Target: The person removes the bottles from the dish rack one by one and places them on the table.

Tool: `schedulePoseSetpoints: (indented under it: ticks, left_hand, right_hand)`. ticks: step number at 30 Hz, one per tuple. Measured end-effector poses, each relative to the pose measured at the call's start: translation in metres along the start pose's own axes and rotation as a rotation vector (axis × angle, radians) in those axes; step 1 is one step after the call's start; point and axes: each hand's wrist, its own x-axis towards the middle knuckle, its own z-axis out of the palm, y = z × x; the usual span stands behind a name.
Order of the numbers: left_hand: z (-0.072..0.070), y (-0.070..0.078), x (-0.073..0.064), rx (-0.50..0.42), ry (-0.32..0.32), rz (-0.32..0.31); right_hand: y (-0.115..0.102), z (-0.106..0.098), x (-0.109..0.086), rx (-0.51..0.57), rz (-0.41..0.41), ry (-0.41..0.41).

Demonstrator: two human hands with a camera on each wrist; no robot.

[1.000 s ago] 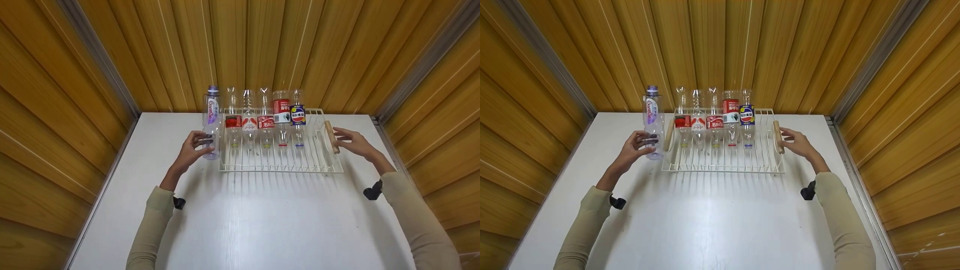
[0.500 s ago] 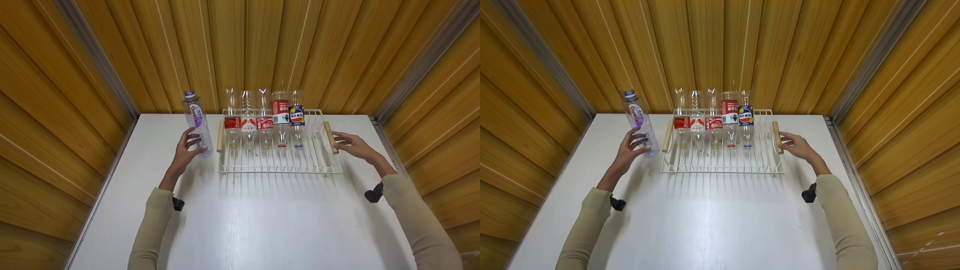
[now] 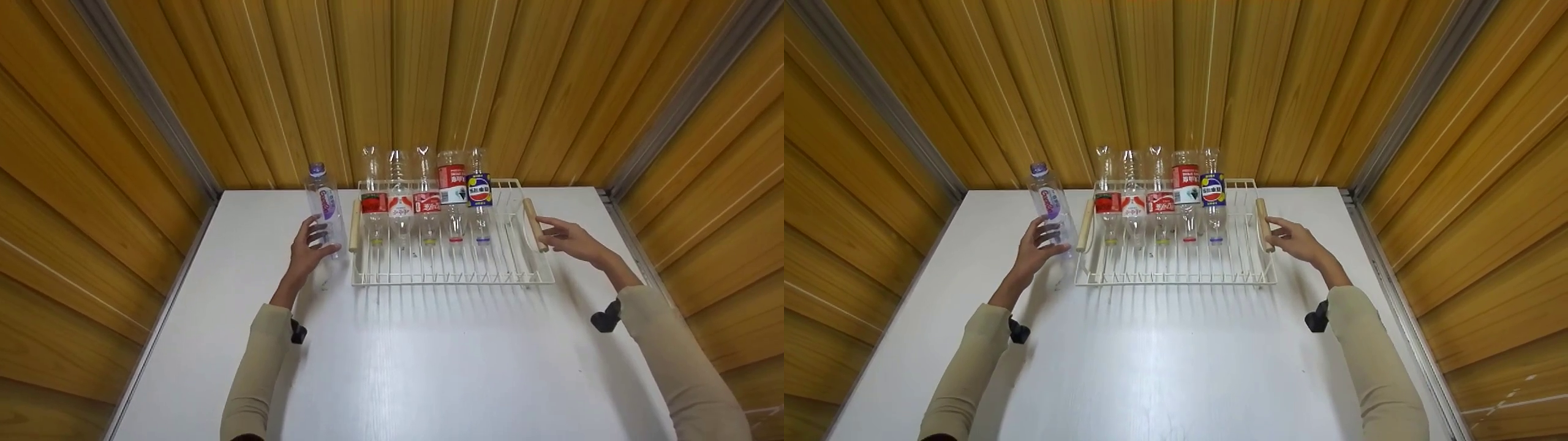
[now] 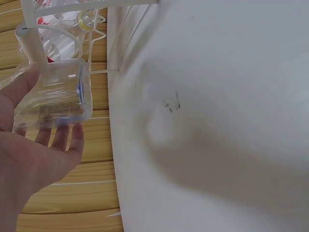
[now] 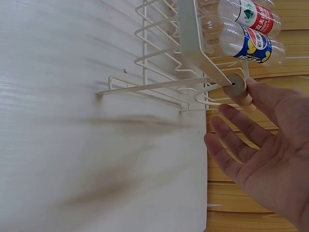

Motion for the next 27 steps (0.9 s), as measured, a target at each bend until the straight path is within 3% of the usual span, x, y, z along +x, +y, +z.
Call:
schedulePoseSetpoints:
  ticks: [5,15,22,27]
  left_hand:
    - [0.004,-0.007,0.010,-0.005,-0.005,0.017]
    - [0.010,-0.025,0.031,0.129,0.016,-0.063]
    - [0.015,-0.035,0.041,0.158,0.010,-0.110]
    - [0.019,-0.039,0.045,0.126,0.013,-0.080]
  right_hand:
    - [0.002,0.000,-0.002,0.023,-0.010,-0.006]
    - [0.003,0.003,0.003,-0.014,-0.017,-0.014]
    - [0.006,0.005,0.003,-0.001,-0.010,-0.014]
    - [0.004,0.003,0.003,0.040,0.022,-0.046]
